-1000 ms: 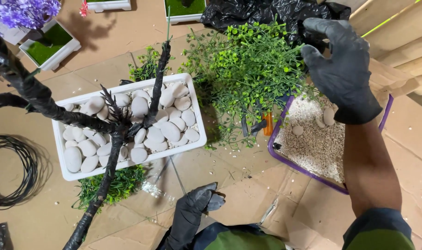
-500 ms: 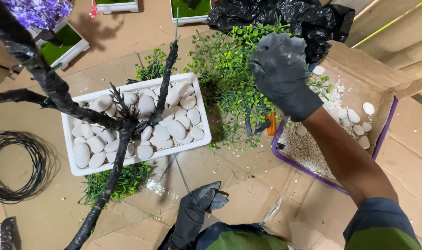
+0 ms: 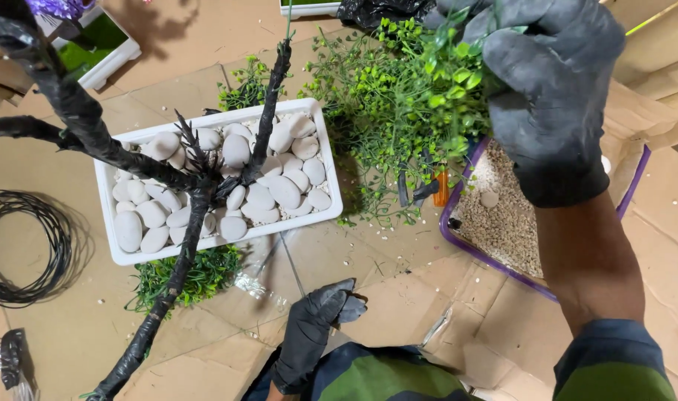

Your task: The person picks small green artificial plants from a pile, separates them, and places them into a white rectangular planter filled with white stones. They arrange the plants around a black artificial tree trunk, adjusting the placement by hand to create a decorative arrangement.

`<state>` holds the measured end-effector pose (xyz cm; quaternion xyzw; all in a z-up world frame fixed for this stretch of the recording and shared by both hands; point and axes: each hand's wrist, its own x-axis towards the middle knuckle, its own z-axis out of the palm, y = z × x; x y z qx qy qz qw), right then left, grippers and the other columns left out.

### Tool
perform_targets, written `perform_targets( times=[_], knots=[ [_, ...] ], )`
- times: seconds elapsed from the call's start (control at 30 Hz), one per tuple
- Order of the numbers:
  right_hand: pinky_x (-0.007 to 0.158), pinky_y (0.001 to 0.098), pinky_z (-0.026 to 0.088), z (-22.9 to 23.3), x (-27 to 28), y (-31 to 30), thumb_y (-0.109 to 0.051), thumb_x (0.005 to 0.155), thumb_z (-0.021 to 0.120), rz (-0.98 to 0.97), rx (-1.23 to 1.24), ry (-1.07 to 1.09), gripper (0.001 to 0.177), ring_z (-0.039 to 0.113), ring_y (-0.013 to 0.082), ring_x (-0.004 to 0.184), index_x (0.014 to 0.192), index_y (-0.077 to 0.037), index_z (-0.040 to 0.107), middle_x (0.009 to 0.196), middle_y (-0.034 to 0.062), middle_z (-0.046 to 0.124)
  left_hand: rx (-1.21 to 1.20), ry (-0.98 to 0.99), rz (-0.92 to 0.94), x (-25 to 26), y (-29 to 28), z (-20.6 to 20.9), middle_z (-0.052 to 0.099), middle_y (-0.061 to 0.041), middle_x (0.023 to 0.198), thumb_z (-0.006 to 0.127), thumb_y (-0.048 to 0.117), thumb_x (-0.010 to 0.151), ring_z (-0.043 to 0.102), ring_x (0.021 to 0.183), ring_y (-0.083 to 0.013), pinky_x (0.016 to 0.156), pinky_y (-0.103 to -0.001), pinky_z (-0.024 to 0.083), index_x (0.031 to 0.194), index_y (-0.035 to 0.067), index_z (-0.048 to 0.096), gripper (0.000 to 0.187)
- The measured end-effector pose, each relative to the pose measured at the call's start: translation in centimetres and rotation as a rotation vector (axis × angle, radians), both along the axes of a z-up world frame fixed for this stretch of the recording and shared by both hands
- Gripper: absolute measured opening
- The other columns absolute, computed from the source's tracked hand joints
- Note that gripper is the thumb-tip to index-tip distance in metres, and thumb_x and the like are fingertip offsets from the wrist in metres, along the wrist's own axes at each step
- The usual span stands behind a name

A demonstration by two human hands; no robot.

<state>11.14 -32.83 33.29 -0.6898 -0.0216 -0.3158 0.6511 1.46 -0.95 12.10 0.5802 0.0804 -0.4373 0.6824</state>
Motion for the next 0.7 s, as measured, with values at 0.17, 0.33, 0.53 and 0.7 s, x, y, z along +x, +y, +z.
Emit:
perform_targets(
  times=[0.17,0.33,0.53,0.7],
  knots=[
    [0.091,0.0432,0.062,1.0,-2.7,1.0,-0.002,0.106,0.061,0.056,-0.324,0.168,0.013,0.074,0.0326,0.122,0.117,-0.009,0.06,0.115,0.0132,0.067,0.018,-0.063,0.008,-0.8,0.0,0.5,0.084,-0.018,0.103,0.065,0.033,0.09,0.082,0.089,-0.0271,0.082,-0.035,0.07,0.129,-0.001,0.072,0.052],
    [0.072,0.0493,0.062,-4.9,-3.4,0.9,-0.016,0.103,0.043,0.312,-1.038,-0.047,0.041,0.074,0.0373,0.084,0.085,0.005,0.074,0.099,0.0265,0.074,-0.136,-0.123,-0.023,0.0,-1.1,5.2,0.077,-0.016,0.124,0.058,0.044,0.093,0.078,0.096,-0.0251,0.07,-0.028,0.061,0.15,0.001,0.052,0.072],
    [0.048,0.036,0.037,-10.2,-9.1,6.2,0.001,0.095,0.061,0.343,-1.186,-0.077,0.011,0.055,0.0195,0.061,0.094,-0.009,0.066,0.08,0.0054,0.069,-0.023,-0.11,0.049,0.4,-3.3,6.9,0.08,-0.011,0.117,0.07,0.043,0.083,0.079,0.087,-0.0204,0.088,-0.035,0.064,0.153,0.004,0.048,0.084],
    [0.103,0.0478,0.043,-15.7,-13.4,5.8,-0.02,0.104,0.053,0.345,-1.323,0.017,0.021,0.063,0.0273,0.122,0.119,-0.02,0.068,0.124,0.002,0.067,-0.075,-0.221,0.121,-0.4,-4.0,5.1,0.077,-0.01,0.081,0.067,0.017,0.095,0.063,0.064,-0.0186,0.068,-0.037,0.059,0.131,0.001,0.072,0.039]
  ],
)
